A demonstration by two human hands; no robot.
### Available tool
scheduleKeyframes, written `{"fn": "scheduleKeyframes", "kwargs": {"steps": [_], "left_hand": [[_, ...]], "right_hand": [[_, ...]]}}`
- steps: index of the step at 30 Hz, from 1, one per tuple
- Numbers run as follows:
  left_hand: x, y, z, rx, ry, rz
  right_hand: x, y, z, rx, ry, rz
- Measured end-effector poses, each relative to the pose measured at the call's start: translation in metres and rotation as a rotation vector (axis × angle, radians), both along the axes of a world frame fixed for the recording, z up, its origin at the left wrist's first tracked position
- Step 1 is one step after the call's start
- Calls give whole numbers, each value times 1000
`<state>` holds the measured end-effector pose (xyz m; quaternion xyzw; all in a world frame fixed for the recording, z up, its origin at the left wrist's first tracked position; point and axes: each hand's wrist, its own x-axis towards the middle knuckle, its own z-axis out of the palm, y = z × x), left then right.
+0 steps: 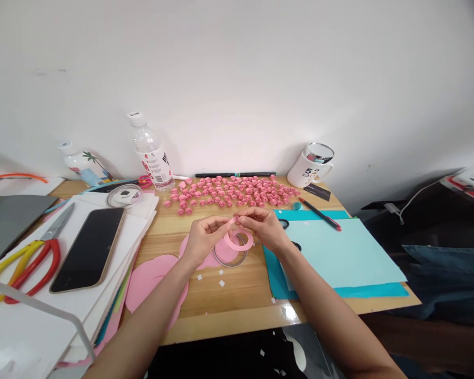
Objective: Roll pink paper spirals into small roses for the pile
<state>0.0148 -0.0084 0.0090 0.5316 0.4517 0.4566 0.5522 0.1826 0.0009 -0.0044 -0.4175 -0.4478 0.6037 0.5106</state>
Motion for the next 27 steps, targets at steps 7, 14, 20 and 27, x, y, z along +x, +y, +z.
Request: {"fn": "scheduleKeyframes", "kwargs": {"steps": [7,14,20,27], "left_hand": [[0,0,0,14,-22,-54],[0,-1,2,-17,-6,-75],[-2,0,2,24,-4,-70],[-1,-2,5,26,-22,-108]], "right_hand": [[1,0,-1,31,-23,10],[-3,-1,-1,35,38,-11],[1,1,0,38,-36,28],[2,2,-3,51,-18,5]]}}
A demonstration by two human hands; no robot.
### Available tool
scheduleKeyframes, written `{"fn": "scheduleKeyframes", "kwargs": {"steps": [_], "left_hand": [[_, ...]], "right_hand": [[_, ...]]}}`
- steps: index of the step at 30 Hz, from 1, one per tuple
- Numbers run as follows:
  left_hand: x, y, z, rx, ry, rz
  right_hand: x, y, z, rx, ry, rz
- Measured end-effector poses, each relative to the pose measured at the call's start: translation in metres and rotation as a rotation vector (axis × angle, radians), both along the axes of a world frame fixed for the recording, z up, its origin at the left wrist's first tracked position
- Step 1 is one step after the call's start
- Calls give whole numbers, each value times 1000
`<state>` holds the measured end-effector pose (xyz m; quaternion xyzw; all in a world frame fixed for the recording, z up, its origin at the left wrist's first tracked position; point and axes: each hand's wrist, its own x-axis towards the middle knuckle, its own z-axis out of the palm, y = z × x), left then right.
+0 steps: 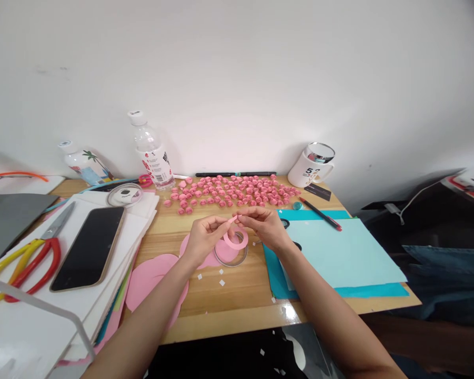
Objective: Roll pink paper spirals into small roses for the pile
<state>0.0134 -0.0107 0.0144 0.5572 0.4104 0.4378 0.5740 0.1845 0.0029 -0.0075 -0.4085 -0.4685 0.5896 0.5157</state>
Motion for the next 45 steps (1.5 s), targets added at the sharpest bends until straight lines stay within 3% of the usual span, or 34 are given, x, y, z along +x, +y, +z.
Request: {"fn": "scheduleKeyframes", "kwargs": {"steps": [14,20,33,38,45], "left_hand": [[0,1,-2,-26,-10,-15],[-1,1,-5,-36,-38,-2],[0,1,-3,-36,-31,0],[0,2,-2,-26,-47,26],[0,2,-6,-30,-5,12]], "right_hand": [[-5,-3,3,-13,15,-32],[0,-1,2,-11,-5,19],[0,0,1,-16,61,-61],[2,1,1,10,2,18],[1,1,1,3,56,3]]}}
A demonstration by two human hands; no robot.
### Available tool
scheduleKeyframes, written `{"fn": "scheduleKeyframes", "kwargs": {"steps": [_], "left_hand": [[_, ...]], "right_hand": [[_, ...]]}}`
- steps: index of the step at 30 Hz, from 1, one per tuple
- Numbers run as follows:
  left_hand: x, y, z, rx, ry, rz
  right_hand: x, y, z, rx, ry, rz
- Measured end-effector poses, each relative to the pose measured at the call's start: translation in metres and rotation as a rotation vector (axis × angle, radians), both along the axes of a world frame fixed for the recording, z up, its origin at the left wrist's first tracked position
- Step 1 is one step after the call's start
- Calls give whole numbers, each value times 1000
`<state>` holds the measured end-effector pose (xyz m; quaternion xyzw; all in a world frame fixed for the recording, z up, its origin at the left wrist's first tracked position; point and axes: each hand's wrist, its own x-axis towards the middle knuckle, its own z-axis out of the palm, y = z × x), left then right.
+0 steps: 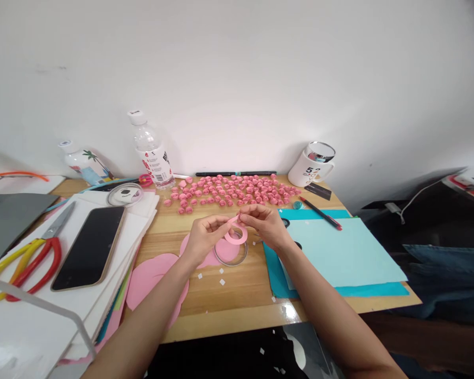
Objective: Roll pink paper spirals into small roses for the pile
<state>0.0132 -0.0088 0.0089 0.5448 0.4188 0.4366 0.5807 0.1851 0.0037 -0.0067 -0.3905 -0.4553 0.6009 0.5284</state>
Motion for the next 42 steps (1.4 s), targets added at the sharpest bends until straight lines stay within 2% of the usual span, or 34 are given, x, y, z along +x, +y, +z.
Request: {"fn": "scheduleKeyframes", "kwargs": {"steps": [6,11,17,27,34,42], "left_hand": [[1,0,-1,-29,-27,-15],[1,1,2,-27,-19,24],[2,0,1,-58,-28,11],[2,0,-2,-83,-80,0],[2,-1,2,-64,-7,38],[3,-2,4,-63,-25,-45]], "right_hand": [[-3,-1,-1,-10,-8,-48],[0,0,-2,4,-37,24],[0,0,-1,30,5,11],[-3,-2,0,-30,-8,-39],[-1,-1,-2,2,-23,11],[-9,-4,0,43,7,-11]]}}
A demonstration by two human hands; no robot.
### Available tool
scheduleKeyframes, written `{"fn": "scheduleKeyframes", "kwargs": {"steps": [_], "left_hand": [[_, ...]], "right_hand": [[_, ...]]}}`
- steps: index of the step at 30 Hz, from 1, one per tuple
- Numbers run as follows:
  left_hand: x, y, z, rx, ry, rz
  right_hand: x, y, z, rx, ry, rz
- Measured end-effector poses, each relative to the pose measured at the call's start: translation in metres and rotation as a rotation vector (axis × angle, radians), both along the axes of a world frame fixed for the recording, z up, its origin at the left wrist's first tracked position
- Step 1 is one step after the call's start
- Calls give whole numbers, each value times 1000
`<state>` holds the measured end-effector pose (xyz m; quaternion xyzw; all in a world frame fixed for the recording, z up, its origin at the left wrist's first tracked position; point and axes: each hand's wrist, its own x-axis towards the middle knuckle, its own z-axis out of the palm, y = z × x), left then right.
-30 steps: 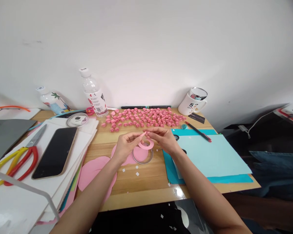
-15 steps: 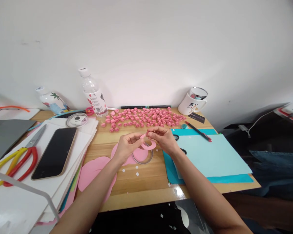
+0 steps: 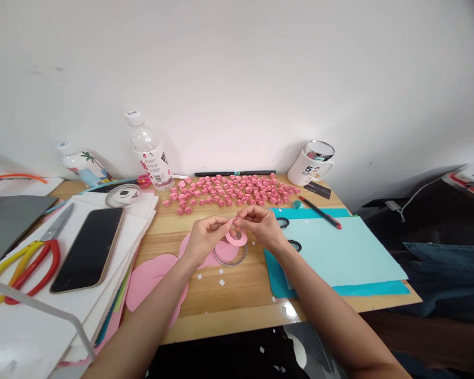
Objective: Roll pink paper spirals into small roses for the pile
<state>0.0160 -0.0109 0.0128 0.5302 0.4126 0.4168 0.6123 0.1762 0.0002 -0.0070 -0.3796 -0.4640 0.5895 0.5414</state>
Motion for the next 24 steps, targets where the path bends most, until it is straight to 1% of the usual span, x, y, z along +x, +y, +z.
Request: {"fn": "scheduleKeyframes", "kwargs": {"steps": [4,9,14,19,24], "left_hand": [[-1,0,0,15,-19,5],[-1,2,0,-5,-40,61],[-1,1,-3,-23,-49,27],[-1,1,-5,-26,-49,-16],[-2,2,-3,-28,-58,11]], "right_hand": [[1,-1,2,-5,-26,-16],[4,0,3,7,-78,7],[3,-1,3,11,-69,-9],[0,-2,3,14,-17,41],[2,-2,5,16,-80,10]]}}
